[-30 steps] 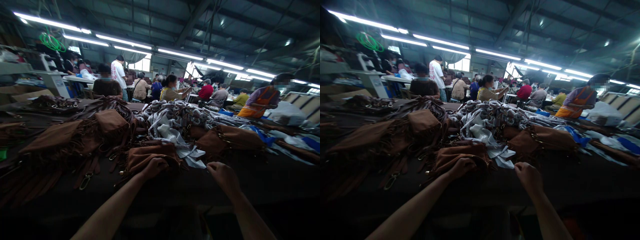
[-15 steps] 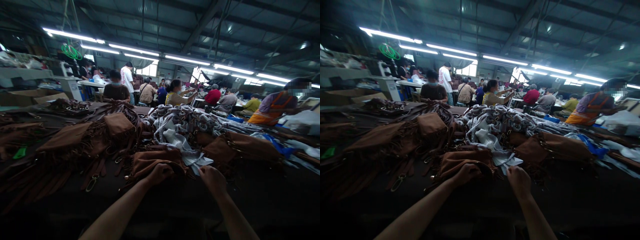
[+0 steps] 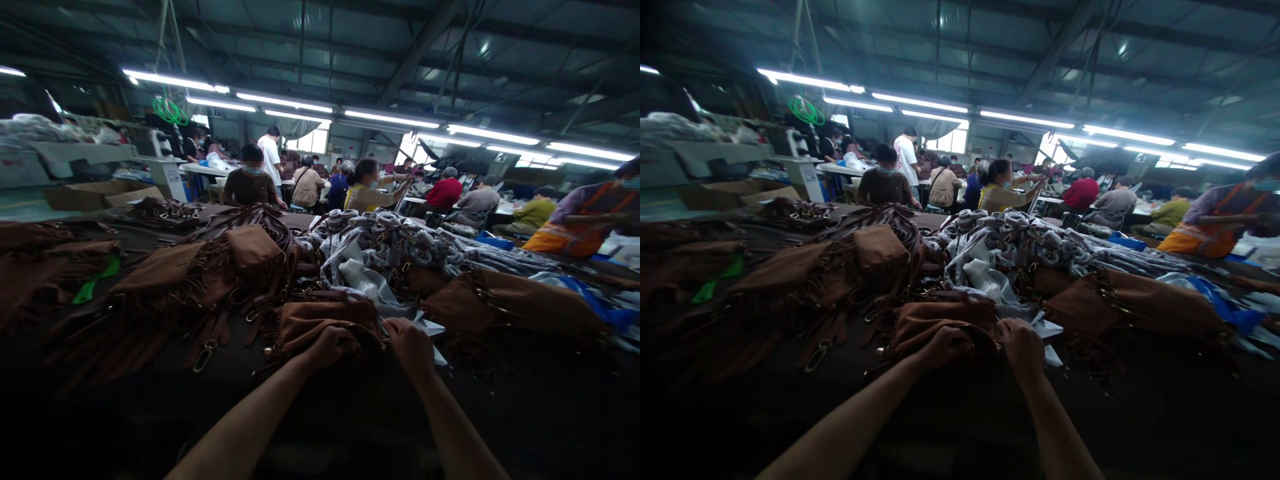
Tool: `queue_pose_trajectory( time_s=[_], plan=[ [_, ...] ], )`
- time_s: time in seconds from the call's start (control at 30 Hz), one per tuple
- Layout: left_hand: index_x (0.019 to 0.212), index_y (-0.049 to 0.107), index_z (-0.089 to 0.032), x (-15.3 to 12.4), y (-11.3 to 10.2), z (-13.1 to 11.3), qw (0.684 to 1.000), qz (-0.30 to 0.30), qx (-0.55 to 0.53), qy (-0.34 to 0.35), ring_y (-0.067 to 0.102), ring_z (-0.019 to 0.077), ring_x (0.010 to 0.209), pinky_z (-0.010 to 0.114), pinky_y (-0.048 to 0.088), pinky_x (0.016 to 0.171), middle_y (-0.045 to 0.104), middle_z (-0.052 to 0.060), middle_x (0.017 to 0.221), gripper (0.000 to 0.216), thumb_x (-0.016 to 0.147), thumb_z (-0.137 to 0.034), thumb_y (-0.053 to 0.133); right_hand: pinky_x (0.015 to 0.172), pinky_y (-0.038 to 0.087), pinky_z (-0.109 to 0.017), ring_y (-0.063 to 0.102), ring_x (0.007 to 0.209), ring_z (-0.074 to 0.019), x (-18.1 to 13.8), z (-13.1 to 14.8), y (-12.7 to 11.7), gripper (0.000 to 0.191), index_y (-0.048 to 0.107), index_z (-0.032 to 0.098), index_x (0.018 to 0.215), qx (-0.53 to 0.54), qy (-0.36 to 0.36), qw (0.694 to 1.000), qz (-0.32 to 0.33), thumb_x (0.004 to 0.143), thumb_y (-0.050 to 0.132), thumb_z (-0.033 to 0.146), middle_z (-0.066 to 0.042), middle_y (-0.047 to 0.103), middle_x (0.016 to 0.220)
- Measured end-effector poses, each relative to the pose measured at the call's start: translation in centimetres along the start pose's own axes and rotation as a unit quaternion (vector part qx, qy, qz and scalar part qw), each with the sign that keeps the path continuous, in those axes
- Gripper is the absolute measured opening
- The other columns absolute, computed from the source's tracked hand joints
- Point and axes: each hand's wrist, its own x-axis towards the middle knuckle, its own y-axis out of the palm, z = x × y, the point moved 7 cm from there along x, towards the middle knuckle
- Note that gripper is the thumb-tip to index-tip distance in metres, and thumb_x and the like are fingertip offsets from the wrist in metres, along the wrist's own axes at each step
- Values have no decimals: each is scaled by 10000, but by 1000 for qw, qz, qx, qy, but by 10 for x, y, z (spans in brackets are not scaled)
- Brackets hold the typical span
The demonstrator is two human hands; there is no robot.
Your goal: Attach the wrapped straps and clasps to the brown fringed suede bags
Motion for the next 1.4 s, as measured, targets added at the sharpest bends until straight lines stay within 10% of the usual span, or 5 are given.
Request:
queue_pose_trajectory(
  time_s=[0.23, 0.93, 1.2, 1.4],
  plan=[
    [861, 720, -99, 1, 3, 5, 999, 9, -29, -30, 625, 198, 776, 279, 491, 707, 715, 79, 844, 220, 799, -271, 598, 547, 256, -261, 614, 653, -158, -62, 41, 26, 332, 650, 243, 665, 40, 1, 992, 123, 886, 444, 381, -32, 691, 694],
    [797, 694, -88, 3, -8, 7, 988, 29, -123, -88, 552, 137, 655, 231, 414, 604, 643, 48, 735, 359, 672, -423, 729, 500, 304, -236, 578, 541, -139, -53, 39, 47, 317, 625, 206, 602, 210, 60, 968, 125, 830, 496, 383, -11, 643, 567],
    [752, 628, -106, 3, -15, 3, 994, -11, -105, -35, 484, 114, 667, 220, 376, 609, 571, 13, 734, 260, 749, -365, 660, 741, 518, -356, 661, 845, -224, -71, 40, 53, 407, 637, 179, 1058, 610, 76, 782, 103, 727, 578, 408, -108, 700, 1004],
    [774, 572, -129, -1, -9, 5, 997, -30, -65, -14, 481, 116, 679, 217, 376, 625, 562, 2, 726, 173, 793, -298, 602, 765, 473, -304, 628, 827, -196, -58, 41, 21, 295, 705, 214, 871, 286, -22, 958, -25, 841, 512, 435, -83, 676, 930]
  ],
)
